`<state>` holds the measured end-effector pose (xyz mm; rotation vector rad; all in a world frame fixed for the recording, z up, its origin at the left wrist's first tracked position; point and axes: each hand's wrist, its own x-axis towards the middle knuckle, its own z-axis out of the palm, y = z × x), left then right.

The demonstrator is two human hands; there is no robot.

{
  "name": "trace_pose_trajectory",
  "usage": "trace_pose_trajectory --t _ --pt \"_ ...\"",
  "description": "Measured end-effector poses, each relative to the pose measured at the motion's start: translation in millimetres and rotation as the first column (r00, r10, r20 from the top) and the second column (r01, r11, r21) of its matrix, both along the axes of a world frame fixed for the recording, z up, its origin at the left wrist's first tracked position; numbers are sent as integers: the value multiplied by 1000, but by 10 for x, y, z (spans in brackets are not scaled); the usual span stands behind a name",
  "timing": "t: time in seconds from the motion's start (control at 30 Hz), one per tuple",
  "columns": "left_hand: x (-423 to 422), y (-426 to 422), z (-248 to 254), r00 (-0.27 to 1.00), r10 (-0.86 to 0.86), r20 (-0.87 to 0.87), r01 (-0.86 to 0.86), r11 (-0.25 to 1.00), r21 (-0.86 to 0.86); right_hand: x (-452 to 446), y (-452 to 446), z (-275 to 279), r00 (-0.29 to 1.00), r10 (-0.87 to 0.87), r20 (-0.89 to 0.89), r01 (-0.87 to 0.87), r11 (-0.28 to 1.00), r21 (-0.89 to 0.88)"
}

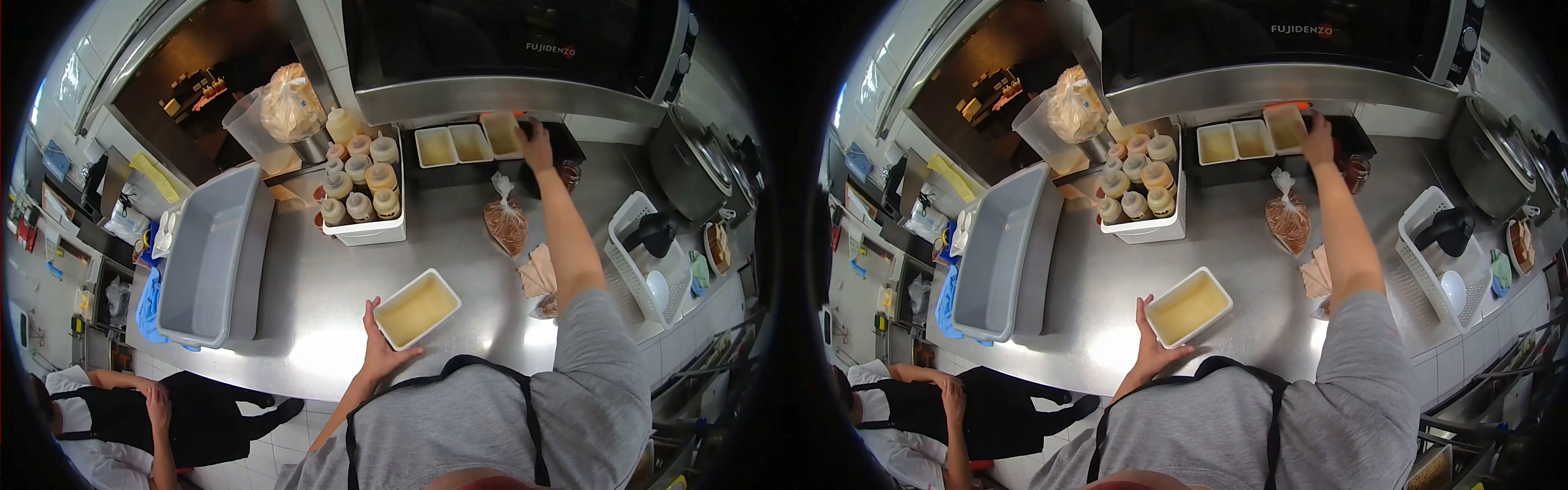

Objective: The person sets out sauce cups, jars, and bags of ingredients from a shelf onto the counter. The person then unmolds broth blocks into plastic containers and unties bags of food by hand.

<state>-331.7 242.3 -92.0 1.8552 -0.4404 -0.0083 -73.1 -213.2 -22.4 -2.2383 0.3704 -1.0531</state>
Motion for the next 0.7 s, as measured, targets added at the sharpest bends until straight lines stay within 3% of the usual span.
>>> trace_pose_trajectory --t 0.03,0.07,0.1,0.13,0.17,0.2,0.23,0.3,0.43,0.53,0.6,0.67,0.7 --pt "-2 -1 -28 1000 -11 1 11 999 -41 -48 172 -14 989 113 100 -102 989 -110" --pt "-2 -12 -46 1000 -21 2 21 996 -83 -378 622 274 969 240 -65 -240 971 -1" --pt "0 -28 -39 1000 -23 -1 23 996 -85 -576 950 198 917 391 -74 -392 920 -5" --pt "5 -41 -18 1000 4 -16 -5 996 -84 -945 1291 516 656 699 -285 -628 715 308" --pt "9 -50 0 999 29 -33 -31 996 -80 -1129 1513 479 395 869 -298 -839 473 267" --pt "18 -60 11 999 22 -38 -25 997 -78 -1332 1735 474 189 900 -393 -934 288 210" --pt "32 -68 23 996 7 -84 -13 997 -72 -1456 1921 286 130 895 -427 -981 180 78" --pt "14 -76 48 991 -14 -131 6 998 -63 -1707 2200 104 106 840 -531 -981 174 79" --pt "-25 -80 59 997 -68 -48 66 997 -38 -1859 2325 221 99 756 -647 -974 206 91" --pt "-42 -75 98 994 -111 6 111 993 34 -1946 2238 238 165 822 -545 -981 195 -3" --pt "-20 -115 141 997 -65 -31 63 996 -58 -1934 2159 210 274 937 -217 -960 253 -118" --pt "-52 -45 59 996 -38 -82 37 999 -18 -1869 1974 321 435 900 22 -895 435 -95" --pt "-39 3 27 993 -13 -120 17 1000 26 -1831 1829 442 530 847 -41 -842 532 87"
